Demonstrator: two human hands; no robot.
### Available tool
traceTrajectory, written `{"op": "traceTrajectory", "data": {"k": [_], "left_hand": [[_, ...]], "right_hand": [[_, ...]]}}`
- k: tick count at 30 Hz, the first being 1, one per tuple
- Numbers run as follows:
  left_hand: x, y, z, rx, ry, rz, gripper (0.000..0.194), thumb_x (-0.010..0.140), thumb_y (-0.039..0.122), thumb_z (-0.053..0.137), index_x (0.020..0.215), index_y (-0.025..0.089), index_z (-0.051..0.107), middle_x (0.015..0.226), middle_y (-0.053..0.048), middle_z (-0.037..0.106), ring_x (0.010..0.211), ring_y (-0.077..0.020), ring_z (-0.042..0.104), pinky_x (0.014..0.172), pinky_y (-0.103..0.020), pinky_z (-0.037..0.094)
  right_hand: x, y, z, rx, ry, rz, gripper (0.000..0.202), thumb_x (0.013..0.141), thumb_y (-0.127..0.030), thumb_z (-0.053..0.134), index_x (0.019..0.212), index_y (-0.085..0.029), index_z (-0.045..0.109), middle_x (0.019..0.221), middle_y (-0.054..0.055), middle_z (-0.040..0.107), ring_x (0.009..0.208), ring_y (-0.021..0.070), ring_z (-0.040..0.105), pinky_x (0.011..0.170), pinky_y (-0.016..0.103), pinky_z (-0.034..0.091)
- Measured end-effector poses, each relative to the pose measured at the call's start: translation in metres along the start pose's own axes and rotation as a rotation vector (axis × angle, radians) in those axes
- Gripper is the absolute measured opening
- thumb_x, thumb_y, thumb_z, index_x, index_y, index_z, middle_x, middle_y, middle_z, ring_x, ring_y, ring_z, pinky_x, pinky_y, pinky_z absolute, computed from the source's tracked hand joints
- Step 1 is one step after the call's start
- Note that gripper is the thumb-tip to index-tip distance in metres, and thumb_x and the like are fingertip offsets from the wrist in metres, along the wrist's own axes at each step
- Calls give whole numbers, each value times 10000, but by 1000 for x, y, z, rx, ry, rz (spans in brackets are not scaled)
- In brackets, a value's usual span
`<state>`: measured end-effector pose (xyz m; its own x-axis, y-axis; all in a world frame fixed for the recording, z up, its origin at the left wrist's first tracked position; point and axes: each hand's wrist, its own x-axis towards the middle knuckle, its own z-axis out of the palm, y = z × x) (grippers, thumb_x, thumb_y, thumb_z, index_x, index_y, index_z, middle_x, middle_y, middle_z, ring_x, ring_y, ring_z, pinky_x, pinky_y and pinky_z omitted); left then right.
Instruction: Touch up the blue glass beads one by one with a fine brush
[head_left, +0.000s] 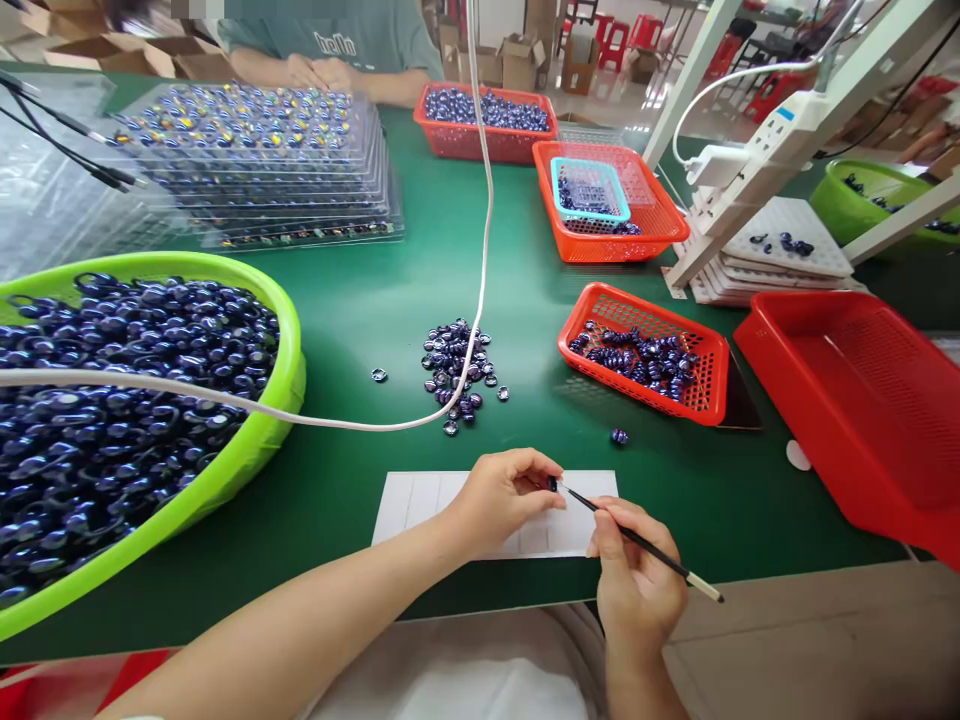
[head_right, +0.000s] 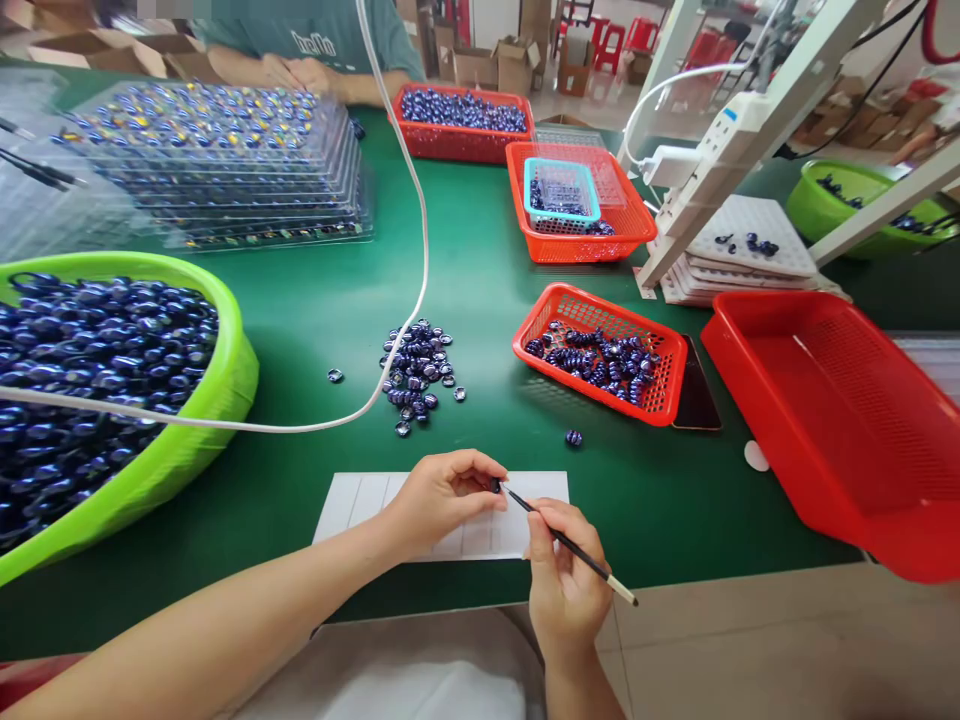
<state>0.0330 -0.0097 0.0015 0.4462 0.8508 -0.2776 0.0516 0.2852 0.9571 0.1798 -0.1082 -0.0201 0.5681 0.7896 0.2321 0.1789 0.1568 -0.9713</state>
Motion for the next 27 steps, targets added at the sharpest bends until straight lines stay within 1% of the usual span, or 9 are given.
{"op": "traceTrajectory", "data": {"k": [4, 8, 11, 15, 24, 27], "left_hand": [[0, 0, 0, 26, 10, 10, 244, 678, 215, 831, 889, 139, 735, 765, -27, 699, 682, -147, 627, 650, -245, 520], [-1, 0, 1, 38, 17, 20, 244, 677, 215, 833, 889, 139, 736, 776, -30, 704, 698, -155, 639, 672, -256, 530], [0, 0, 1, 37, 21, 14, 240, 673, 210, 832, 880, 141, 733, 779, -31, 704, 707, -160, 643, 680, -261, 532], [0, -1, 1, 33, 20, 6, 250, 666, 222, 835, 879, 142, 731, 774, -29, 701, 701, -157, 639, 676, -259, 527], [-1, 0, -1, 48, 12, 15, 257, 668, 243, 836, 876, 138, 727, 770, -30, 700, 691, -153, 636, 663, -254, 524], [0, 0, 0, 47, 11, 20, 255, 664, 239, 837, 871, 139, 725, 767, -27, 699, 692, -151, 636, 664, -251, 525]], "right_hand": [[-1, 1, -2, -26, -29, -27, 123, 883, -156, 716, 985, -221, 690, 1028, 76, 730, 775, 189, 700, 528, 265, 547], [-1, 3, -3, -59, -37, -80, 141, 880, -136, 716, 992, -221, 698, 1025, 70, 738, 821, 204, 721, 546, 270, 564], [-2, 4, -2, -78, -36, -104, 135, 881, -144, 721, 993, -217, 702, 1026, 74, 745, 832, 221, 736, 553, 284, 578], [-2, 5, -2, -94, -41, -107, 127, 888, -149, 715, 993, -219, 702, 1026, 71, 747, 847, 233, 744, 603, 315, 603], [-1, 5, -3, -112, -78, -123, 172, 884, -118, 709, 1012, -233, 702, 1042, 56, 742, 821, 201, 732, 598, 290, 596], [-2, 5, -3, -124, -71, -130, 161, 886, -126, 709, 1007, -232, 702, 1037, 55, 743, 789, 193, 727, 596, 292, 596]]}}
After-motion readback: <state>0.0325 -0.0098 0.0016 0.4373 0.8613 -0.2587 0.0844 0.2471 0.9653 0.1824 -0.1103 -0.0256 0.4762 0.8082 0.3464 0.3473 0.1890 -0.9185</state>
